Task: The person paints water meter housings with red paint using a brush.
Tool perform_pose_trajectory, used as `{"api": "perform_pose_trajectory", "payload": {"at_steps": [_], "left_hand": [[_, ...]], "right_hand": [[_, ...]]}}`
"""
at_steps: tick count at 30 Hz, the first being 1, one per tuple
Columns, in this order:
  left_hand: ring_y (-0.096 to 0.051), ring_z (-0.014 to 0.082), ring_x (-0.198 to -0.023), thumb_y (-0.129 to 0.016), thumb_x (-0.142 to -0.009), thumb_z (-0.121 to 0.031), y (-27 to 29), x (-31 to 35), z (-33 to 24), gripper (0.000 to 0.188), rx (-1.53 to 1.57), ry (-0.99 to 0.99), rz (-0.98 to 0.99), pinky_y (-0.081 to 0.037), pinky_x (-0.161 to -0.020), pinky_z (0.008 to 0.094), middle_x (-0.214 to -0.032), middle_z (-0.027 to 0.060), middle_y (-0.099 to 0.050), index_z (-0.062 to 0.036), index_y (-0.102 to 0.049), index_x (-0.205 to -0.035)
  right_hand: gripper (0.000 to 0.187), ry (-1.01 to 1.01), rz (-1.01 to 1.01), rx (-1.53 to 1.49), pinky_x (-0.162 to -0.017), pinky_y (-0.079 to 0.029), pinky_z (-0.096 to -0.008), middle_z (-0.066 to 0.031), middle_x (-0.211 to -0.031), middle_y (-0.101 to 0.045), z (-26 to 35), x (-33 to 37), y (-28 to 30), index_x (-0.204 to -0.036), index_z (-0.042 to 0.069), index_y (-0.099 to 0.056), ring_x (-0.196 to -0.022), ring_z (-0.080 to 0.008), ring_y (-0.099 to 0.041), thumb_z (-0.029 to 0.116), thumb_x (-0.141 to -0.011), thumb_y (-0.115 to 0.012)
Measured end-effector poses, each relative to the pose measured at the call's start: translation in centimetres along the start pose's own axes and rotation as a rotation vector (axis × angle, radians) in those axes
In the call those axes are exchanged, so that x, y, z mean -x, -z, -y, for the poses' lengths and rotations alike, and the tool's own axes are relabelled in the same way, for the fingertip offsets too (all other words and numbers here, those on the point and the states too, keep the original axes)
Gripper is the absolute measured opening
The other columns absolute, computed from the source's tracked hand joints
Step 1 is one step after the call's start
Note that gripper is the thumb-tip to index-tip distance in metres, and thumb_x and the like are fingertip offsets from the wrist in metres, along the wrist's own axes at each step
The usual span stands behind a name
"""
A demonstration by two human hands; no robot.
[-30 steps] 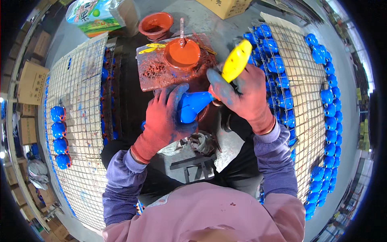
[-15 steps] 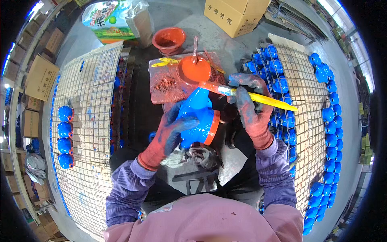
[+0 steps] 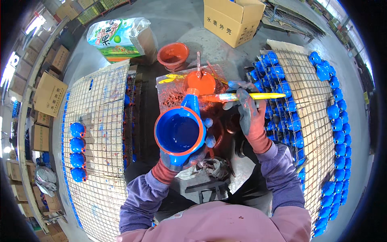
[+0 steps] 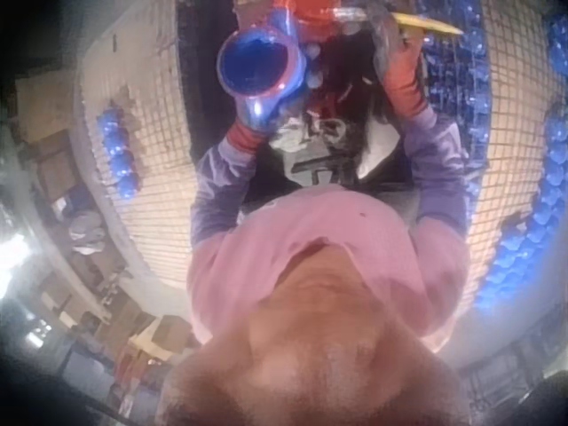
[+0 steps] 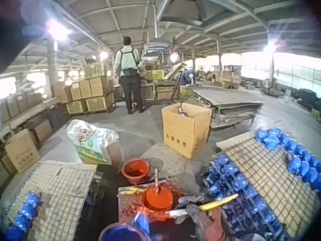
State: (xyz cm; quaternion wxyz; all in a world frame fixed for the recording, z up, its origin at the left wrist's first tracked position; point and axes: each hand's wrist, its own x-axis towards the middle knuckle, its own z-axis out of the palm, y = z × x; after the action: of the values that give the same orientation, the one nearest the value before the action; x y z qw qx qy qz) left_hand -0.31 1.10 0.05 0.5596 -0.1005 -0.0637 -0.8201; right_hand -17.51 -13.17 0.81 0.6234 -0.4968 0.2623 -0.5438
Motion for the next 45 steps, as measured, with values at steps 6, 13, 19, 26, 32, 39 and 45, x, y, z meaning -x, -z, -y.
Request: {"api": "perform_pose_trajectory", "payload": {"at_steps": [6, 13, 19, 26, 32, 39, 45], "left_hand": [[-0.067, 0.0388, -0.076, -0.046, -0.089, -0.07, -2.6, -0.3, -0.9, 0.084, -0.251, -0.399, -0.534, -0.055, -0.049, 0.0369, -0.132, 0.0288, -0.053, -0.0092, -0.037, -0.146], [-0.063, 0.0388, -0.104, -0.04, -0.086, -0.08, -4.3, 0.7, -4.3, 0.094, -0.488, -0.496, -0.32, -0.055, -0.084, 0.0518, -0.137, 0.0191, -0.053, -0.0069, -0.038, -0.144], [-0.056, 0.0286, -0.123, -0.048, -0.092, -0.064, -2.3, 1.1, -0.8, 0.079, -0.45, -0.064, -0.311, -0.043, -0.108, 0.0425, -0.136, 0.0162, -0.055, -0.0034, -0.043, -0.142], [-0.058, 0.0185, -0.107, -0.08, -0.075, -0.021, -1.8, 0.1, 1.0, 0.062, -1.294, -0.099, -0.626, -0.048, -0.094, 0.0345, -0.118, 0.0096, -0.06, -0.0054, -0.052, -0.129], [-0.063, 0.0315, -0.097, -0.087, -0.066, -0.021, -0.3, -0.8, 2.2, 0.067, -2.198, -0.32, -0.386, -0.051, -0.085, 0.038, -0.11, 0.0164, -0.06, -0.0054, -0.053, -0.121], [-0.063, 0.0375, -0.096, -0.085, -0.066, -0.029, 0.1, -1.1, 2.0, 0.067, -2.491, -0.264, -0.164, -0.051, -0.083, 0.0447, -0.111, 0.0182, -0.059, -0.0048, -0.052, -0.119], [-0.063, 0.0366, -0.097, -0.085, -0.064, -0.028, 0.6, -1.0, 1.4, 0.068, -2.45, -0.207, -0.268, -0.052, -0.083, 0.0442, -0.113, 0.0162, -0.06, -0.0059, -0.052, -0.12]], "right_hand": [[0.033, 0.062, 0.019, 0.069, -0.062, -0.053, -0.027, -0.0114, -0.098, -0.068, 2.0, -1.6, 0.2, -0.116, -0.001, -0.063, -0.071, -0.0156, -0.067, 0.025, -0.102, -0.048], [0.039, -0.065, -0.059, -0.411, -0.071, -0.06, -0.0349, -0.013, -0.103, -0.068, 1.3, -2.5, 0.7, -0.123, -0.003, -0.054, -0.077, -0.0213, -0.069, 0.03, -0.103, -0.047], [0.033, -0.045, 0.04, 0.007, -0.057, -0.053, -0.0258, -0.0089, -0.088, -0.068, 1.9, -2.2, 1.0, -0.117, -0.003, -0.062, -0.064, -0.0131, -0.064, 0.023, -0.098, -0.057], [0.026, 0.065, 0.106, 0.486, -0.054, -0.045, -0.0277, -0.0026, -0.073, -0.068, 2.6, -1.8, 0.9, -0.093, -0.003, -0.072, -0.063, -0.0056, -0.058, 0.023, -0.093, -0.067], [0.035, 0.004, 0.341, 1.129, -0.058, -0.05, -0.0327, -0.0111, -0.069, -0.068, 1.8, -1.9, 1.0, -0.087, -0.001, -0.07, -0.06, -0.0172, -0.065, 0.033, -0.092, -0.066], [0.041, 0.068, 0.37, 1.046, -0.062, -0.051, -0.0471, -0.0194, -0.072, -0.064, 2.6, -1.1, -0.2, -0.087, 0.004, -0.071, -0.068, -0.0394, -0.065, 0.045, -0.088, -0.065], [0.023, 0.451, 0.419, 1.042, -0.053, -0.048, -0.0369, -0.0128, -0.07, -0.065, 3.5, -0.4, -0.9, -0.088, 0.0, -0.068, -0.059, -0.0288, -0.063, 0.023, -0.087, -0.07]]}}
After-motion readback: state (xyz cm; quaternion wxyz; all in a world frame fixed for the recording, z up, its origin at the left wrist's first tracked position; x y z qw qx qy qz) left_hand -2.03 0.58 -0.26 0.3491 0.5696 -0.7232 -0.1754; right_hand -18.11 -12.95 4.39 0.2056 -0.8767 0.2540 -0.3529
